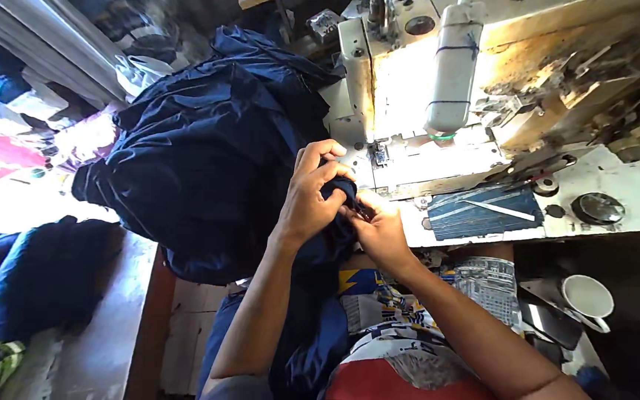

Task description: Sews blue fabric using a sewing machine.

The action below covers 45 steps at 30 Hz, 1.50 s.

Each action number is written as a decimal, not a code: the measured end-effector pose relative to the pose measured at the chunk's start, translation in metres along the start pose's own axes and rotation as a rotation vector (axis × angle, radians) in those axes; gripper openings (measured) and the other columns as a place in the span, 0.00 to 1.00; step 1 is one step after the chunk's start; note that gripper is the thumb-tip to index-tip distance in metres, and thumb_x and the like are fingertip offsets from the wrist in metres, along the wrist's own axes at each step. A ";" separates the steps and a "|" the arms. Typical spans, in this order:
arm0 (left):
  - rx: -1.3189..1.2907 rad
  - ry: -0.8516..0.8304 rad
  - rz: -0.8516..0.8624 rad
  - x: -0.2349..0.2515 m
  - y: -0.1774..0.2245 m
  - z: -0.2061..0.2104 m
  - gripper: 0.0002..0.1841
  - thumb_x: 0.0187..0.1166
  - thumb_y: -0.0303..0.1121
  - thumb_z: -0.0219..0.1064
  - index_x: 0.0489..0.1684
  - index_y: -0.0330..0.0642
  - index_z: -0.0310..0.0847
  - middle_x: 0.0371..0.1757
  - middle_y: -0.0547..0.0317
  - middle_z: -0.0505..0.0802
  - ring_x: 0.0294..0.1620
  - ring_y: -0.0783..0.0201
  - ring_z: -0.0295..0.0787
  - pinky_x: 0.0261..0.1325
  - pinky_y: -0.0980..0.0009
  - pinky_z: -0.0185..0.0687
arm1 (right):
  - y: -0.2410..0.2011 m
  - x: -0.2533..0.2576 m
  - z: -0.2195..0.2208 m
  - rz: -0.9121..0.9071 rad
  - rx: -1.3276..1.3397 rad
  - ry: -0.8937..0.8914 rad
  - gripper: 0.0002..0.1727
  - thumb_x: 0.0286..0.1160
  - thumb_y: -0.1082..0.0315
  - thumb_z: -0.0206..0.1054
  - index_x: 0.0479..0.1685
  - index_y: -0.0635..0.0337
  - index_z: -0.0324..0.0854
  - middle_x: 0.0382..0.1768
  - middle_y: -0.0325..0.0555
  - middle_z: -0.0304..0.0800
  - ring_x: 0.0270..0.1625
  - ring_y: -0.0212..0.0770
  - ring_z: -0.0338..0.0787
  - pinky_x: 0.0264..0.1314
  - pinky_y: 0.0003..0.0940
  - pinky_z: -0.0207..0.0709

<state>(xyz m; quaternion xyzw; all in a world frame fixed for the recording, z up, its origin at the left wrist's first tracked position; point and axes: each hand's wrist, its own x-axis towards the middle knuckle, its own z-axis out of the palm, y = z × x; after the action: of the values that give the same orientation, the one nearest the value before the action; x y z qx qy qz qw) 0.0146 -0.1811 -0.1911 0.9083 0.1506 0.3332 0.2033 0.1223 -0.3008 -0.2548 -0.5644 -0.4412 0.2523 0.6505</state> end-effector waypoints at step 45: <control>0.160 -0.262 0.037 0.015 -0.008 -0.053 0.09 0.80 0.43 0.72 0.48 0.55 0.95 0.38 0.65 0.87 0.42 0.69 0.84 0.47 0.65 0.81 | 0.026 -0.007 -0.089 -0.056 -0.077 -0.132 0.08 0.84 0.69 0.67 0.51 0.57 0.92 0.38 0.37 0.95 0.36 0.29 0.92 0.41 0.28 0.88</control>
<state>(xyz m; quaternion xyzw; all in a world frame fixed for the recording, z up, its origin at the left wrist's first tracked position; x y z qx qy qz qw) -0.0113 -0.1542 -0.1498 0.9599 0.1322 0.2026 0.1418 0.1997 -0.3453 -0.2797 -0.5588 -0.5080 0.2534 0.6046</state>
